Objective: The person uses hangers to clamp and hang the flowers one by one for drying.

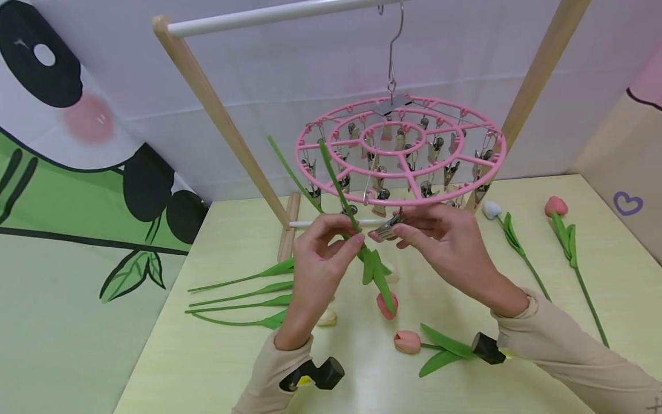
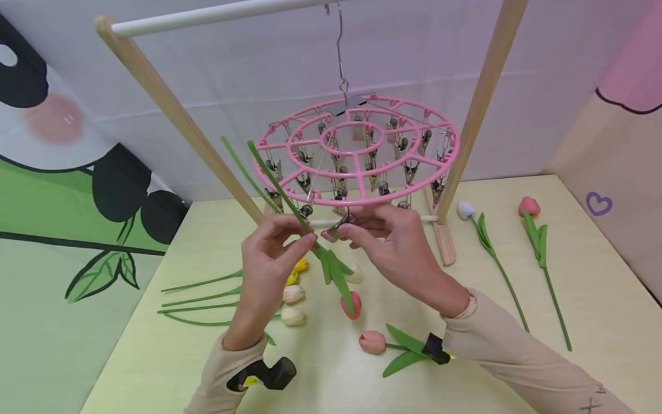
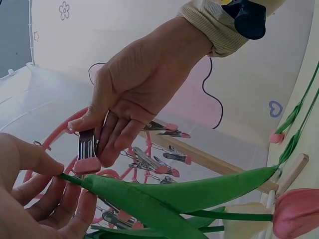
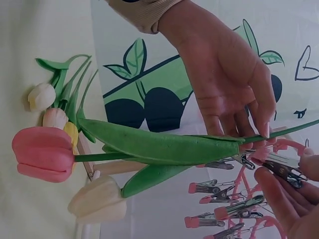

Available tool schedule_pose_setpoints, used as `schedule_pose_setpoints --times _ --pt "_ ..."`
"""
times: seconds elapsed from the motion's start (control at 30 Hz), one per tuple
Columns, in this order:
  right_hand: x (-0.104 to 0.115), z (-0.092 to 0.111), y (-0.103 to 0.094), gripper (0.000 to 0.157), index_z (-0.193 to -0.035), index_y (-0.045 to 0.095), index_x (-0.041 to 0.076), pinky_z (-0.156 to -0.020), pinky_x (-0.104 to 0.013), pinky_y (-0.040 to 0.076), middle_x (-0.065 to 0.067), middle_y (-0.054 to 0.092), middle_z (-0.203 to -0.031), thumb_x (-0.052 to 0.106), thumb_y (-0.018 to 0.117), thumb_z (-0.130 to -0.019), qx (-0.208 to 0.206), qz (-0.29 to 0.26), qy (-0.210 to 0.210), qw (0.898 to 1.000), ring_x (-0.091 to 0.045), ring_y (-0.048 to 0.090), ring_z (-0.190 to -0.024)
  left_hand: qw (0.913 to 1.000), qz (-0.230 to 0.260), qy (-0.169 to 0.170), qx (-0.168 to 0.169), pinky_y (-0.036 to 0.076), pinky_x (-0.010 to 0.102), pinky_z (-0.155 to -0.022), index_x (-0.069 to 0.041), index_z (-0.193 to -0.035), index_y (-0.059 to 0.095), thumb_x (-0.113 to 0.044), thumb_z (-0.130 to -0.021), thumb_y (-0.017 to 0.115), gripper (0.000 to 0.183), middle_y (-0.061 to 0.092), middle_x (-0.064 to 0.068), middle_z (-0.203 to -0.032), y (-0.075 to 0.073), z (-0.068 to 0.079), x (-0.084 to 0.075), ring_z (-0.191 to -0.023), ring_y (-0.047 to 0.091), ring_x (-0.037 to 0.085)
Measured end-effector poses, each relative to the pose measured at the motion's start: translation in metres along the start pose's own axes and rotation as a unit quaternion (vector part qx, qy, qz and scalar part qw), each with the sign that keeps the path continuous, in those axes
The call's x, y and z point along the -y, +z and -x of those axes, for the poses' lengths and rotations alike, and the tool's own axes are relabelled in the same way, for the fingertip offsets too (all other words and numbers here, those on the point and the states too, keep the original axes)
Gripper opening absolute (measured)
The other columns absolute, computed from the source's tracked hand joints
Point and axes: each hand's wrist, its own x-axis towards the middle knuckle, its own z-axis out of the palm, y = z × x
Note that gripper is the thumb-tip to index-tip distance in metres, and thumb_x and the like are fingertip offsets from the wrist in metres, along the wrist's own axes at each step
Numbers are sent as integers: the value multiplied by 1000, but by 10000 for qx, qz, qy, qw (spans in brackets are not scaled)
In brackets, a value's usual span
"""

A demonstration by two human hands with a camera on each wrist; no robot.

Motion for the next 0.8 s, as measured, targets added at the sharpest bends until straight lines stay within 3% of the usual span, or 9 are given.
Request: schedule_pose_setpoints --times 0.23,0.47,0.8 --pt "1 1 1 16 -94 64 -10 -64 -28 58 -18 68 -82 -17 63 -80 -308 -443 -362 9979 -16 68 -66 9999 133 -19 -37 57 31 -75 6 -103 57 6 -85 62 19 57 12 -97 3 0 0 -89 58 25" --pt "1 -1 2 16 -94 65 -9 -63 -31 58 -15 69 -82 -17 62 -81 -369 -985 -485 9933 -20 68 -67 9995 296 15 -68 58 36 -74 7 -103 57 5 -86 61 18 57 14 -98 7 0 2 -89 57 25" --pt "-1 0 8 16 -93 64 -10 -62 -31 58 -17 68 -81 -18 61 -80 -346 -1119 -635 9911 -19 68 -65 9982 567 175 18 57 39 -76 8 -104 54 3 -89 59 16 55 16 -95 14 0 2 -84 60 27"
